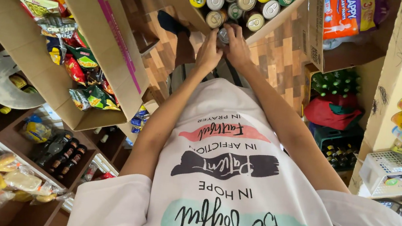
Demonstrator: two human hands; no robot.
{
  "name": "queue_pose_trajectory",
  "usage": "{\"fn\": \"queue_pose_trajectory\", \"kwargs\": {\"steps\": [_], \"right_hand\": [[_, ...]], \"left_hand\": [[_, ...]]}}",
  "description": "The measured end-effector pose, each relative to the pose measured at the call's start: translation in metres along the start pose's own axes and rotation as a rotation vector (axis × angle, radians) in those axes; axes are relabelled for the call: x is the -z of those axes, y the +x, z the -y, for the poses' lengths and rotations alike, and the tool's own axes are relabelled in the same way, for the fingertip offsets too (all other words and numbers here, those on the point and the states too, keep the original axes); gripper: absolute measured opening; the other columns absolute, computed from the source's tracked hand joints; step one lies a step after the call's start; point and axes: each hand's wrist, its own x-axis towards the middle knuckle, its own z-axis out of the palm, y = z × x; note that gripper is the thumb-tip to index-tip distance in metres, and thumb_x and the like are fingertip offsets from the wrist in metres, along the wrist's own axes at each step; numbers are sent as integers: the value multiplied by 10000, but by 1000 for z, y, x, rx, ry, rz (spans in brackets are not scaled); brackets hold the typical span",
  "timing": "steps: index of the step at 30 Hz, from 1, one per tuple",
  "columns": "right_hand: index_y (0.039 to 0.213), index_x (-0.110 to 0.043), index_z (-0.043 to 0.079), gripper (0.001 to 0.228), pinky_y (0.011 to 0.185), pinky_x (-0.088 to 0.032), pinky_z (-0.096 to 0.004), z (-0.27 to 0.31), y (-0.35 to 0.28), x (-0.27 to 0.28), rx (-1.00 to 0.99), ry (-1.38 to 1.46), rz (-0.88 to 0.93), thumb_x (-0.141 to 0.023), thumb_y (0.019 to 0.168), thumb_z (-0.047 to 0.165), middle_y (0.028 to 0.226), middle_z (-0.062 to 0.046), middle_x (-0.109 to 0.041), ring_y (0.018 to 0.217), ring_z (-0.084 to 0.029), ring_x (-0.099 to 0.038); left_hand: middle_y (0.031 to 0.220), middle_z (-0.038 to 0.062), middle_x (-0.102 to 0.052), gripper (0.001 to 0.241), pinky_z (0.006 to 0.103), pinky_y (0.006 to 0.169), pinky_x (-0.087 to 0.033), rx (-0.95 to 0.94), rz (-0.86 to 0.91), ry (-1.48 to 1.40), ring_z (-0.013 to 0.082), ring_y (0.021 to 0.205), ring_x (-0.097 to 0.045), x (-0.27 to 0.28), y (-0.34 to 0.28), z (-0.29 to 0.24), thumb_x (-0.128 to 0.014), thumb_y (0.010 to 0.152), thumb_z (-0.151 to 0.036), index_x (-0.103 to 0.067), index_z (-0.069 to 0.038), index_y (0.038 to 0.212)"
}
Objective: The recorder is taking canned food items from a box on the floor and organizing them onto a retail shelf.
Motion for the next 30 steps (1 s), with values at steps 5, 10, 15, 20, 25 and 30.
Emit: {"fn": "queue_pose_trajectory", "kwargs": {"steps": [5,10,15,20,25,30], "right_hand": [[1406,-481,98,668,905,-529,-546,6,2,4,-31,2,-16,-811,827,52,1378,-202,-492,1145,-489,-602],[1338,-503,99,677,850,-531,-555,8,1,10,-45,34,-47,-829,748,36,1308,-212,-509,1088,-497,-613],[1325,-559,127,551,871,-549,-539,35,-5,53,42,0,-37,-792,838,18,1291,-205,-574,1094,-481,-628],[1332,-562,82,578,802,-589,-432,77,-6,123,116,93,80,-837,825,62,1190,-192,-655,998,-369,-688],[1403,-439,42,639,765,-552,-315,118,-11,160,34,475,196,-795,872,59,1170,-119,-686,1005,-163,-676],[1413,-408,61,523,969,-554,-262,150,-12,166,63,755,227,-711,987,55,1219,-43,-655,1126,-113,-664]], "left_hand": [[1363,243,-607,734,508,909,-538,36,15,-28,448,1176,-622,5,-4,-8,-735,806,-78,-403,-86,1461],[1304,209,-655,757,475,883,-547,-48,-18,-104,417,1148,-652,14,-6,-17,-795,749,-91,-424,-79,1408],[1285,124,-642,663,385,809,-570,-1,47,-242,246,826,-752,37,-11,-42,-778,753,-42,-505,-92,1356],[1186,79,-647,587,358,867,-565,-123,143,-321,218,957,-688,77,-11,-63,-777,774,-13,-592,-94,1325],[1283,82,-608,603,346,994,-526,-390,139,-386,186,1215,-607,136,-30,-107,-789,851,-21,-569,-102,1407],[1344,64,-587,599,385,1047,-567,-303,302,-667,183,1234,-619,188,-56,-139,-729,988,-106,-468,-113,1527]]}}
